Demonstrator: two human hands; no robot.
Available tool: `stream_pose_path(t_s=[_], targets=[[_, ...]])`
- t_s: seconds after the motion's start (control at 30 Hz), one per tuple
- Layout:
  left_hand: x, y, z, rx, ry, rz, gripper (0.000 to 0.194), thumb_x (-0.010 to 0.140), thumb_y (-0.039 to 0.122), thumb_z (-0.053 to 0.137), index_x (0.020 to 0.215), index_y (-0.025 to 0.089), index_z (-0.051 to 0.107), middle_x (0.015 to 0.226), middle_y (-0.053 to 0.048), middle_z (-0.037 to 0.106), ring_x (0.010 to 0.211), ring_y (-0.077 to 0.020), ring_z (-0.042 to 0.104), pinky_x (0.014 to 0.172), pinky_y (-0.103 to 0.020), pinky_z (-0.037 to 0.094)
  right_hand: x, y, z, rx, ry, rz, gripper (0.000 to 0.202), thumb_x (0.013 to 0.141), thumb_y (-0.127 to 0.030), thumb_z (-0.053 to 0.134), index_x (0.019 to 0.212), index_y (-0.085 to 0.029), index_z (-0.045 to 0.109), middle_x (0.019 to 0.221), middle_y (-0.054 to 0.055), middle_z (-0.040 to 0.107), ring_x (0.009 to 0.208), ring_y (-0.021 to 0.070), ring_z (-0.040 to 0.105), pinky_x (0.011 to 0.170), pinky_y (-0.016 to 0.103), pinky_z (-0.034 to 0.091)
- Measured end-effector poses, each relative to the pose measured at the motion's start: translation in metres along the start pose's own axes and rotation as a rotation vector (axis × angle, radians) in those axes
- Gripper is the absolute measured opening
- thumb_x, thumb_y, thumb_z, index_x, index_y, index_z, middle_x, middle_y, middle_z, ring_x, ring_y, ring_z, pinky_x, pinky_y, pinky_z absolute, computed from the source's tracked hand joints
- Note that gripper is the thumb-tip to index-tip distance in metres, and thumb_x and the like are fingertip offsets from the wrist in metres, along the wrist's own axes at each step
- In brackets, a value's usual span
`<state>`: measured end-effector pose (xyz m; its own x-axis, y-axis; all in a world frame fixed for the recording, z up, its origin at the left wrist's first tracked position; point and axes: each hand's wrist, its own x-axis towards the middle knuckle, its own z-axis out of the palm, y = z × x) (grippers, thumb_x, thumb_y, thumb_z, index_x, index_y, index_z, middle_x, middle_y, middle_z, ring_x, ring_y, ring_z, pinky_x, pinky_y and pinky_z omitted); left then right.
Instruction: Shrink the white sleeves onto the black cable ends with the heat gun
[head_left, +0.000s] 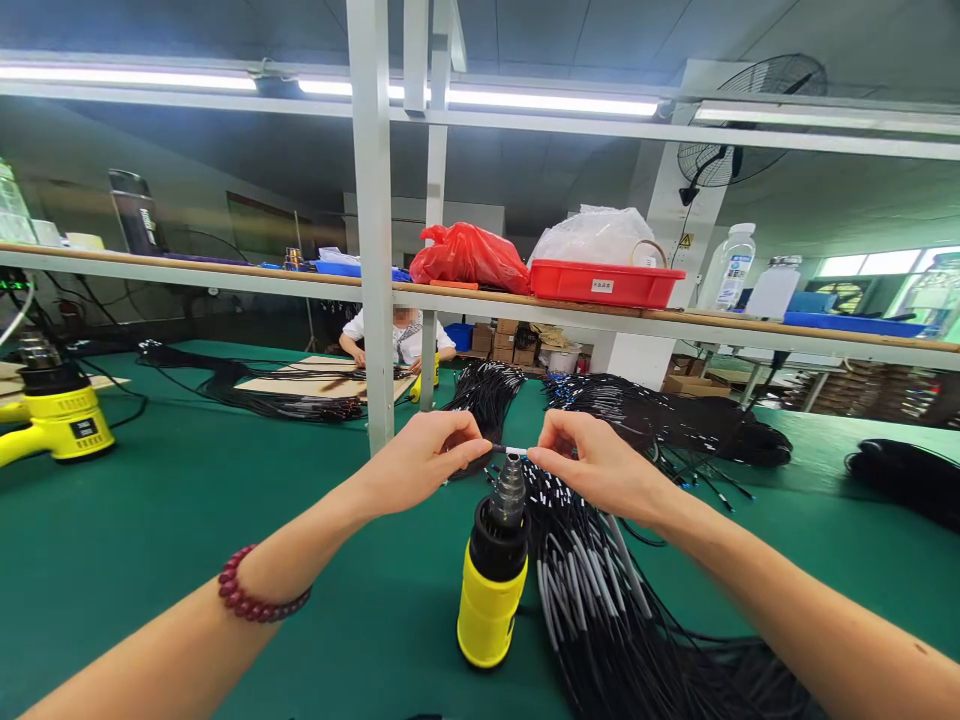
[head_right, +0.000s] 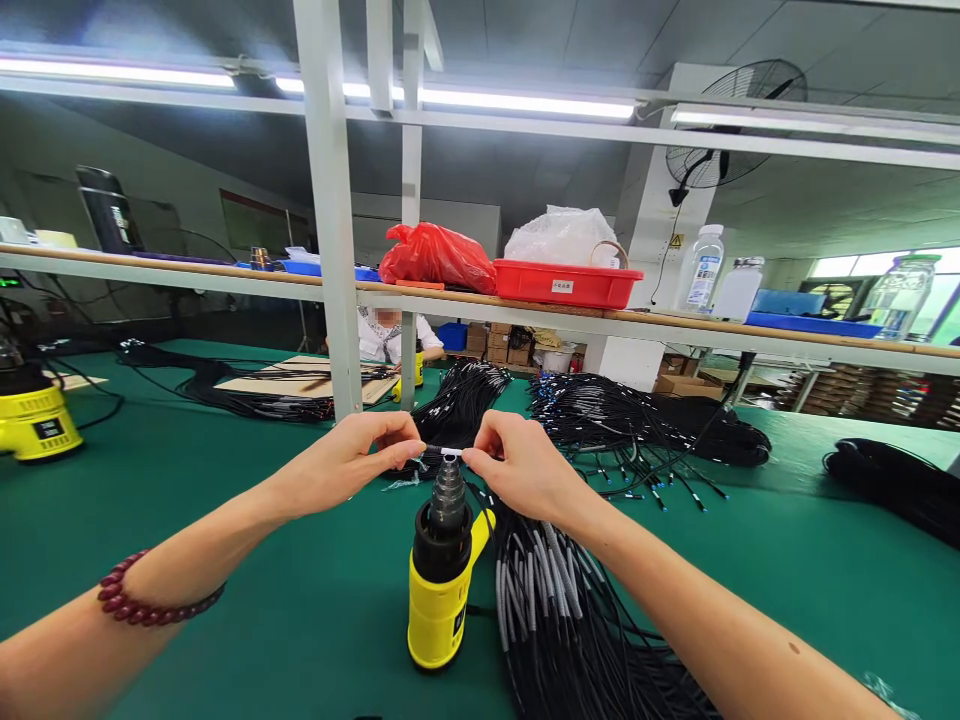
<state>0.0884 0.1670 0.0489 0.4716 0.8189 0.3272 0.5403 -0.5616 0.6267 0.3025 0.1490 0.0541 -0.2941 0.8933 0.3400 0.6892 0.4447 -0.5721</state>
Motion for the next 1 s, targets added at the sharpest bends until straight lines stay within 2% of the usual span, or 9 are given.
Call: stream_pose_path(t_s=[0.17,0.37,0.6,0.87,1.0], targets=[[-0.0014,-0.003,0.0008,0.002,0.017,-0.002,0.028,0.089,0.043,0.052,0.075,0.019,0.055,0.063,0.005,0.048,0.059,-0.0122,0.04,0.053,-0.024,0.031,-0.0014,0.0039,-0.002,0.015,-0.025,-0.004,0.015,0.086,-0.02,0.058,0.072,-0.017,0.058,0.067,-0.002,0.058,0.062,0.0129,0.049,0.056,0.026,0.035],[-0.0034,-0.0022,0.0005,-0.029,0.025,0.012,0.025,0.088,0.042,0.055,0.078,0.019,0.056,0.069,0.003,0.054,0.063,-0.0132,0.046,0.056,-0.025,0.036,-0.001,0.0078,-0.0035,0.05,-0.046,-0.028,0.015,0.086,-0.02,0.056,0.074,-0.015,0.065,0.066,-0.001,0.06,0.061,0.0122,0.048,0.055,0.025,0.034],[-0.0019,-0.0041,0.0003,0.033,-0.054,-0.011,0.048,0.095,0.049,0.036,0.07,0.017,0.061,0.065,-0.001,0.06,0.064,-0.0155,0.055,0.059,-0.026,0.041,-0.002,0.0046,-0.004,0.069,-0.025,-0.049,0.015,0.084,-0.019,0.056,0.073,-0.015,0.065,0.064,-0.002,0.059,0.058,0.0114,0.046,0.053,0.024,0.032],[-0.0028,-0.0012,0.0006,-0.037,-0.032,0.017,0.029,0.091,0.04,0.048,0.074,0.018,0.057,0.069,0.001,0.056,0.065,-0.0151,0.05,0.057,-0.025,0.038,-0.0002,0.0089,-0.0021,0.093,-0.015,-0.064,0.011,0.082,-0.018,0.058,0.074,-0.015,0.065,0.065,-0.001,0.059,0.06,0.0122,0.048,0.054,0.024,0.035],[-0.0044,-0.0004,-0.0005,-0.009,-0.005,0.033,0.023,0.089,0.037,0.052,0.078,0.018,0.058,0.068,0.002,0.053,0.063,-0.0141,0.046,0.056,-0.025,0.034,-0.0015,0.0084,-0.0053,0.053,-0.056,-0.03,0.017,0.085,-0.022,0.056,0.076,-0.015,0.069,0.064,-0.001,0.059,0.058,0.0118,0.046,0.052,0.024,0.033]])
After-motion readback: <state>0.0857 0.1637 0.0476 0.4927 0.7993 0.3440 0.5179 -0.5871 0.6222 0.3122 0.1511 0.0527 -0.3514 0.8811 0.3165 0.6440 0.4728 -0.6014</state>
